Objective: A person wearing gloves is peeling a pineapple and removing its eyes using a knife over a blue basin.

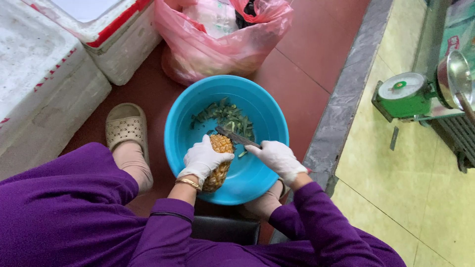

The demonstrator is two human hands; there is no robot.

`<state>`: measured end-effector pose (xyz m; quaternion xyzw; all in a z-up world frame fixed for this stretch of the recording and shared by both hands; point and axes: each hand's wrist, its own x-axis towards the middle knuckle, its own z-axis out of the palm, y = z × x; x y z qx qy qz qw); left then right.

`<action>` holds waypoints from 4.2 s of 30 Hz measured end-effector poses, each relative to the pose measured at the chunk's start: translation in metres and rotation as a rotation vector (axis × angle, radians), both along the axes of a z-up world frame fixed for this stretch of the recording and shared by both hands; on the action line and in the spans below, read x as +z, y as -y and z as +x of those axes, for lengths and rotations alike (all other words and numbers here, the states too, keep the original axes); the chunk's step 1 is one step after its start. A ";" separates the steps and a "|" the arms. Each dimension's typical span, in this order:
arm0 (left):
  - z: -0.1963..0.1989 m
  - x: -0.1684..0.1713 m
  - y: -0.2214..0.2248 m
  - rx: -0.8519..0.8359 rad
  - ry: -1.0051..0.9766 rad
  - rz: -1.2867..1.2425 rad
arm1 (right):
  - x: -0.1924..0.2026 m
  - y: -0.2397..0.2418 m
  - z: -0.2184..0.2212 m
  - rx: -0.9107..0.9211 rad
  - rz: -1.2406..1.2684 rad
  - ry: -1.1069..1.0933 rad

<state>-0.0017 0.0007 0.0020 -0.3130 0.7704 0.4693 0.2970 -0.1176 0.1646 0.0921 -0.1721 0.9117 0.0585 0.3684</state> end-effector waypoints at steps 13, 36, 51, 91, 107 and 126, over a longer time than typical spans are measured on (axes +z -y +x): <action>-0.010 0.005 -0.022 -0.276 -0.029 -0.308 | -0.003 -0.041 -0.024 -0.133 0.008 0.168; -0.004 -0.023 -0.055 -0.376 -0.169 -0.524 | -0.017 -0.043 -0.033 -0.113 0.175 0.219; 0.002 -0.004 -0.034 -0.292 -0.135 -0.405 | 0.025 -0.019 -0.022 -0.284 -0.054 0.147; 0.019 -0.049 -0.012 -0.036 -0.239 -0.294 | -0.084 0.003 -0.025 -0.420 -0.202 0.214; 0.017 -0.094 -0.054 -0.016 -0.425 -0.228 | -0.051 -0.022 0.011 -1.082 -0.978 0.227; 0.026 -0.090 -0.038 0.797 -0.143 0.391 | -0.108 0.022 0.044 -0.781 -0.998 -0.113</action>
